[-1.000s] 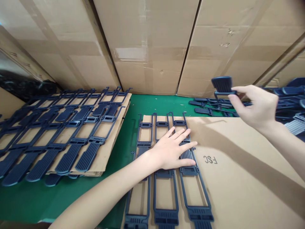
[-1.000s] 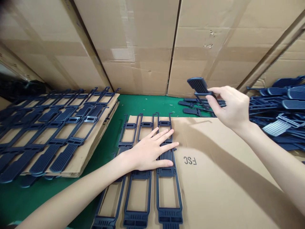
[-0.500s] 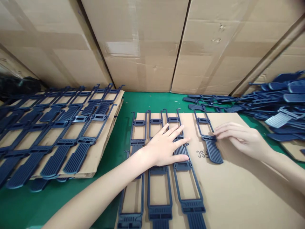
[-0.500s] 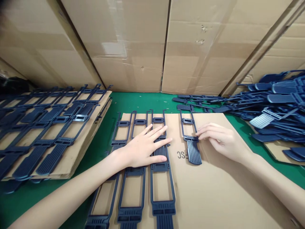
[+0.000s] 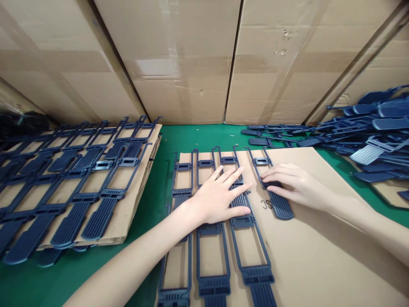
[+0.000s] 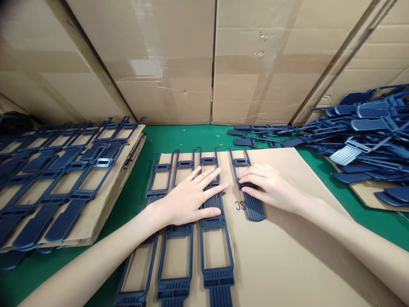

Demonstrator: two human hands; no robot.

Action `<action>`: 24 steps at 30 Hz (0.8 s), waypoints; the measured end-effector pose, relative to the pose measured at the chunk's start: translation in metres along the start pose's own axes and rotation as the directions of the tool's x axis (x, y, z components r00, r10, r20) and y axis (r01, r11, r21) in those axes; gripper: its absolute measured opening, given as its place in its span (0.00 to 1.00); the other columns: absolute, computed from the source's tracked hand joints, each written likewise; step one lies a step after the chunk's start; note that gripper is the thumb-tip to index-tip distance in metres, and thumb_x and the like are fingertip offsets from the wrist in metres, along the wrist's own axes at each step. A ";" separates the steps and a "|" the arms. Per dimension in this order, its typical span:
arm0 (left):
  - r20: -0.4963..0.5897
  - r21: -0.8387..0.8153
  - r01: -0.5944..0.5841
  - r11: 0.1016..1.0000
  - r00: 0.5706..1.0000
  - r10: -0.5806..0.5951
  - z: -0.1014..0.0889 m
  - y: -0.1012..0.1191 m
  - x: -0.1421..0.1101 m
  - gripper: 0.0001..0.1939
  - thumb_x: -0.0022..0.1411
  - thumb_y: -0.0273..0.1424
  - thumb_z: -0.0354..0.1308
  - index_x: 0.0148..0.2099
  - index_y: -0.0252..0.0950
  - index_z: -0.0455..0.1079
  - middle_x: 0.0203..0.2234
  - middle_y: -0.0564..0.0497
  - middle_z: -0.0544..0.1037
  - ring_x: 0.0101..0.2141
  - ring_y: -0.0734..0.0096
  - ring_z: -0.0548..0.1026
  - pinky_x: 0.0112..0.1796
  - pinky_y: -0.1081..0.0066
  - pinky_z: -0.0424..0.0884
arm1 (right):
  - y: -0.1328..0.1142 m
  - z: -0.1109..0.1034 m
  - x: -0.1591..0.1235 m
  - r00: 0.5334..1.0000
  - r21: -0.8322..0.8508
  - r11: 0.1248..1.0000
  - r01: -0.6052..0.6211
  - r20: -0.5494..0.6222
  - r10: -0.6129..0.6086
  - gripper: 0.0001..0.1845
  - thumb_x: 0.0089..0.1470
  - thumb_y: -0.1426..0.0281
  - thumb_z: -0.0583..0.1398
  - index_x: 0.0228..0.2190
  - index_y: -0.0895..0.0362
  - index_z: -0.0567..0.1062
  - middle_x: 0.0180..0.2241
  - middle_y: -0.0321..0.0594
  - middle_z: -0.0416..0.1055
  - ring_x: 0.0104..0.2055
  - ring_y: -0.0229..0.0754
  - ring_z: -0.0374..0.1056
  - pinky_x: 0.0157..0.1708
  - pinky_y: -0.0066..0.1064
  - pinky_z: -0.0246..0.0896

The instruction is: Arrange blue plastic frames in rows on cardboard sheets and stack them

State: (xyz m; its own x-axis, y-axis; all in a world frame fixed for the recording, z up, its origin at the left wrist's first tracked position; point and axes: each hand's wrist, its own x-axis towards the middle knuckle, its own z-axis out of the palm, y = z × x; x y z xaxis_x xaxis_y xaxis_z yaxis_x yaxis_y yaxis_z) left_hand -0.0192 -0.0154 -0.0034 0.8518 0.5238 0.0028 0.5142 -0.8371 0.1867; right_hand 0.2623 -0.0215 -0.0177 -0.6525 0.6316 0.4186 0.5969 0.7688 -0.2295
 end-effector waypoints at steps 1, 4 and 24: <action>-0.005 0.001 -0.001 1.000 1.000 0.001 0.000 0.000 0.000 0.36 0.68 0.54 0.43 0.70 0.41 0.50 0.70 0.43 0.42 0.69 0.53 0.42 0.65 0.48 0.38 | -0.002 0.001 0.001 1.000 0.007 1.000 0.007 0.004 -0.007 0.07 0.62 0.68 0.57 0.40 0.53 0.76 0.42 0.43 0.76 0.44 0.46 0.71 0.44 0.41 0.67; -0.011 0.006 -0.003 1.000 1.000 0.003 0.000 0.000 0.000 0.37 0.68 0.54 0.43 0.71 0.42 0.47 0.70 0.43 0.42 0.69 0.54 0.42 0.65 0.49 0.37 | -0.007 0.003 0.004 1.000 0.009 1.000 0.020 0.005 -0.020 0.08 0.62 0.68 0.57 0.41 0.52 0.76 0.45 0.43 0.75 0.46 0.46 0.71 0.45 0.41 0.67; -0.017 0.011 0.001 1.000 1.000 -0.001 0.002 0.000 0.001 0.37 0.67 0.55 0.43 0.70 0.41 0.51 0.69 0.42 0.43 0.68 0.53 0.42 0.65 0.48 0.38 | -0.004 0.019 0.018 1.000 -0.014 1.000 -0.019 -0.006 0.019 0.07 0.63 0.71 0.55 0.38 0.54 0.73 0.51 0.48 0.69 0.55 0.49 0.65 0.51 0.46 0.65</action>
State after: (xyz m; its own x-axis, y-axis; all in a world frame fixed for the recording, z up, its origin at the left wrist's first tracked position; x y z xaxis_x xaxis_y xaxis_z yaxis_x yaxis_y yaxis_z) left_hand -0.0179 -0.0154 -0.0053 0.8494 0.5273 0.0192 0.5163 -0.8381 0.1762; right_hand 0.2393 -0.0111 -0.0263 -0.6385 0.6454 0.4193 0.6154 0.7553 -0.2254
